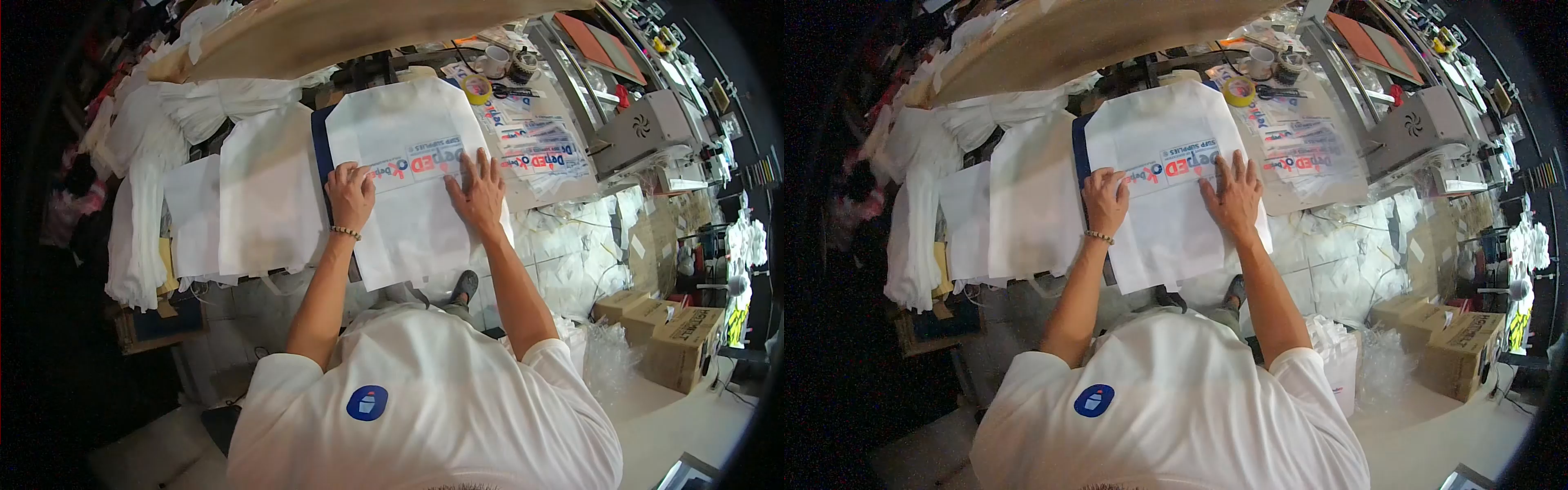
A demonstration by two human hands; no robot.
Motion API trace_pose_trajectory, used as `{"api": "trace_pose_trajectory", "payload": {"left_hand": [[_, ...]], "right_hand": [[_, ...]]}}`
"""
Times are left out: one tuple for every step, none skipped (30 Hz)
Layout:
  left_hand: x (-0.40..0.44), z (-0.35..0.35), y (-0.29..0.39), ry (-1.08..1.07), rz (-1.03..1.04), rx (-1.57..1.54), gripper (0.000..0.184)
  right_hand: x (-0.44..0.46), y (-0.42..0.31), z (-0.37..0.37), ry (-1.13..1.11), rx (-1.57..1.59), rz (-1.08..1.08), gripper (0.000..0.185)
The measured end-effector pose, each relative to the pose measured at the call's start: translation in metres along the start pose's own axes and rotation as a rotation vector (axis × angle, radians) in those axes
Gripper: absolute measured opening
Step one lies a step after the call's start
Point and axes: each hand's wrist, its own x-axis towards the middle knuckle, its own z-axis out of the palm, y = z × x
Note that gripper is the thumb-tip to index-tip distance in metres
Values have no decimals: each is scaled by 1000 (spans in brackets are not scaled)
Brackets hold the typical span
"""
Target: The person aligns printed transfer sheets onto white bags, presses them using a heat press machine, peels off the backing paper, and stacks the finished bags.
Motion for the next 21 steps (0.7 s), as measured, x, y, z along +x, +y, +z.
{"api": "trace_pose_trajectory", "payload": {"left_hand": [[0,0,0,10,1,3,22],[0,0,1,20,3,5,22],[1,0,1,21,7,1,22],[1,0,1,21,9,4,22],[0,-1,1,20,11,8,22],[1,-1,1,20,14,6,22],[1,-1,0,9,7,4,22],[1,-1,0,-2,0,1,22],[1,-1,-1,-1,3,-1,22],[1,-1,-1,11,13,8,22],[1,-1,0,22,21,16,23],[1,-1,-1,21,23,12,23],[1,-1,-1,19,26,3,23],[0,-1,-1,18,29,-6,24],[-1,0,-1,21,31,-9,24],[-1,0,0,16,21,-1,24],[0,0,-1,13,12,8,24],[1,0,-1,26,19,8,24],[1,1,-2,14,17,21,24],[0,2,-3,0,14,36,23],[0,0,-3,13,20,38,23]], "right_hand": [[0,1,1,1,11,-2,63],[0,1,2,3,21,-3,63],[0,1,2,7,18,0,63],[0,1,2,9,30,1,63],[0,1,2,10,43,3,63],[0,1,1,13,41,5,63],[0,1,1,5,42,6,63],[0,1,1,-2,43,8,63],[0,0,0,1,42,9,63],[0,-1,-1,-4,38,14,63],[-1,-1,-2,-9,34,19,63],[-1,-2,-2,-8,30,22,63],[-1,-3,-2,-3,36,17,63],[-1,-2,-3,2,42,10,62],[-1,-1,-3,7,38,10,62],[-1,0,-1,11,34,-2,62],[0,0,-1,19,31,-16,62],[1,0,-1,32,31,-22,62],[0,0,-1,32,27,-23,62],[-1,-1,-1,30,24,-24,62],[-1,-1,-2,43,26,-31,62]]}}
